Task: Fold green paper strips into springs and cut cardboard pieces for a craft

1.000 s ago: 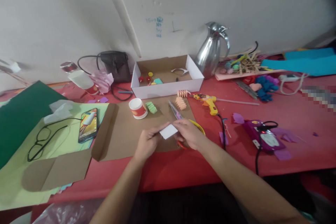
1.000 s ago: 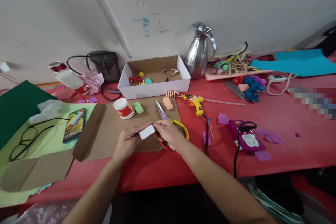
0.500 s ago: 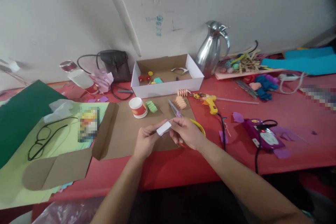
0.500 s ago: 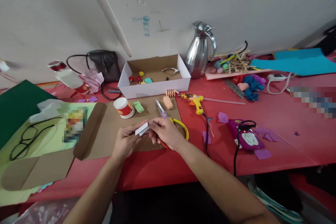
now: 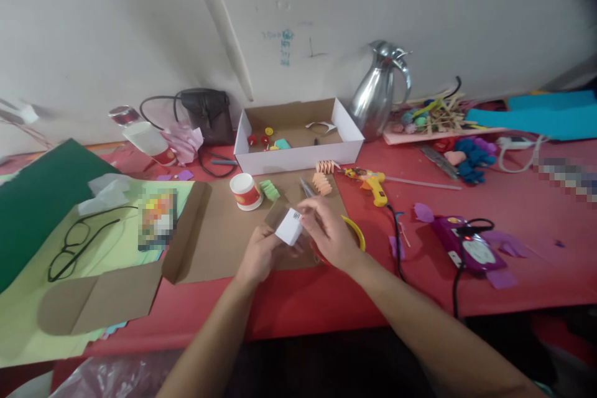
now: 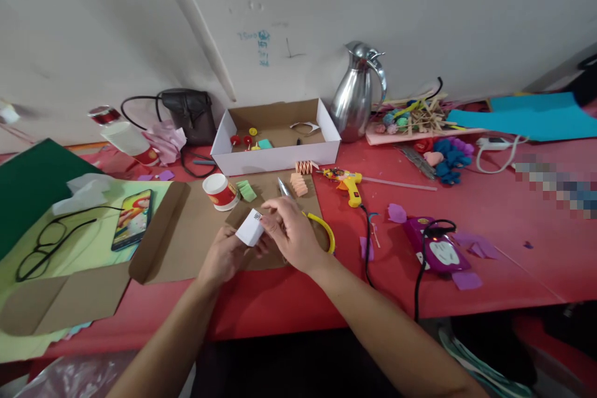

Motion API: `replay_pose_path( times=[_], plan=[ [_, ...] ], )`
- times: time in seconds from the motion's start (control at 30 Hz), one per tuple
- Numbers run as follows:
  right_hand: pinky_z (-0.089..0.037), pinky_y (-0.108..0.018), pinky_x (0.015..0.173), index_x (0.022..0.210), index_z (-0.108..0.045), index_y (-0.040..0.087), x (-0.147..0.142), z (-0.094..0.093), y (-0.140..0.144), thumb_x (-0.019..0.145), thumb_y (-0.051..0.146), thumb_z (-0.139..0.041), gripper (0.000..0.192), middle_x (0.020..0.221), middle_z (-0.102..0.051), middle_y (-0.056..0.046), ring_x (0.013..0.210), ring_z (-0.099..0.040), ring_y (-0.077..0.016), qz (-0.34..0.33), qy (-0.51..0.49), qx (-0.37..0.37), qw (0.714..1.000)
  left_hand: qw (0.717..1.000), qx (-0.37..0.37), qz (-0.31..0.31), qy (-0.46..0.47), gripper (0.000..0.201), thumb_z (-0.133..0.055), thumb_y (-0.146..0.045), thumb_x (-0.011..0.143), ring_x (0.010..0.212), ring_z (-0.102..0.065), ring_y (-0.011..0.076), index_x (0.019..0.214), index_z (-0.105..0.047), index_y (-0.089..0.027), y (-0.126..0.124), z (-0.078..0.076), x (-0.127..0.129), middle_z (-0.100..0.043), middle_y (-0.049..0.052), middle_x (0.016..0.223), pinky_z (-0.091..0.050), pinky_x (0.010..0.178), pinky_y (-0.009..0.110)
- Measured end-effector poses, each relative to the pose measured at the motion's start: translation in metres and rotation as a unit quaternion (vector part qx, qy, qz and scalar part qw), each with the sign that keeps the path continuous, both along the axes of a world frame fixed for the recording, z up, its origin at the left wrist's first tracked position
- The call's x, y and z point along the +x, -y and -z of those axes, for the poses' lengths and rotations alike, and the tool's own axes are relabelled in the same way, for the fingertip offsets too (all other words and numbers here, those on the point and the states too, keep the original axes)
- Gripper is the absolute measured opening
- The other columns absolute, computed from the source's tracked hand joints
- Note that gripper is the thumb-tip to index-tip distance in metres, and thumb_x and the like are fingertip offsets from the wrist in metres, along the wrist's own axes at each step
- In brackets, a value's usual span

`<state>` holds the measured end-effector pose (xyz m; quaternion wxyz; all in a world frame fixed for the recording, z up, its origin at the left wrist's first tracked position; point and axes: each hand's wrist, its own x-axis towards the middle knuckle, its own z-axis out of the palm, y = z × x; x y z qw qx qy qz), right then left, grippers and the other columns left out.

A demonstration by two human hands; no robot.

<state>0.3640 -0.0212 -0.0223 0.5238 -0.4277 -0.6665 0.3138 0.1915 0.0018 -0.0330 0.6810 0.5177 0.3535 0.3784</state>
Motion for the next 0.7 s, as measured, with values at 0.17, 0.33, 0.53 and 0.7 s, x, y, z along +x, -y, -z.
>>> replay_pose_path(
  times=[0.17,0.33,0.53,0.7],
  plan=[
    [-0.048,-0.037,0.092,0.124,-0.056,0.030,0.007,-0.002,-0.003,0.097,0.025,-0.045,0.029,0.110,-0.059,-0.006,0.105,-0.058,-0.0189,-0.083,0.089,0.082,0.989,1.000,0.004,0.001,-0.006,0.024,-0.057,-0.023,0.073,0.073,-0.067,0.0229,0.081,-0.075,-0.010,-0.003,-0.006,-0.006,-0.073,0.012,0.076,-0.044,0.052,0.025],
    [-0.047,-0.040,0.095,0.130,-0.053,0.029,0.003,0.004,-0.004,0.094,0.020,-0.051,0.036,0.119,-0.062,-0.008,0.112,-0.058,-0.0210,-0.096,0.114,0.050,0.988,0.991,0.090,-0.093,0.028,0.050,-0.060,-0.009,0.073,0.108,-0.060,0.0221,0.122,-0.062,-0.021,-0.003,0.000,-0.002,-0.067,0.006,0.119,-0.049,0.087,0.031],
    [-0.048,-0.034,0.091,0.116,-0.062,0.028,0.001,0.007,-0.007,0.090,0.019,-0.059,0.027,0.108,-0.065,-0.005,0.102,-0.060,-0.0181,-0.057,0.081,0.067,0.993,0.994,0.065,-0.080,0.045,0.041,-0.061,-0.011,0.075,0.109,-0.060,0.0230,0.114,-0.067,-0.020,-0.001,0.000,-0.003,-0.068,0.007,0.118,-0.048,0.090,0.032],
    [-0.049,-0.033,0.082,0.109,-0.062,0.026,0.003,0.004,-0.006,0.087,0.027,-0.065,0.021,0.103,-0.060,-0.005,0.095,-0.058,-0.0185,-0.024,0.061,0.067,0.996,0.991,-0.001,-0.045,0.127,0.037,-0.056,-0.017,0.078,0.109,-0.061,0.0275,0.113,-0.069,-0.015,0.000,-0.004,-0.011,-0.068,0.012,0.116,-0.049,0.091,0.037]
  ],
)
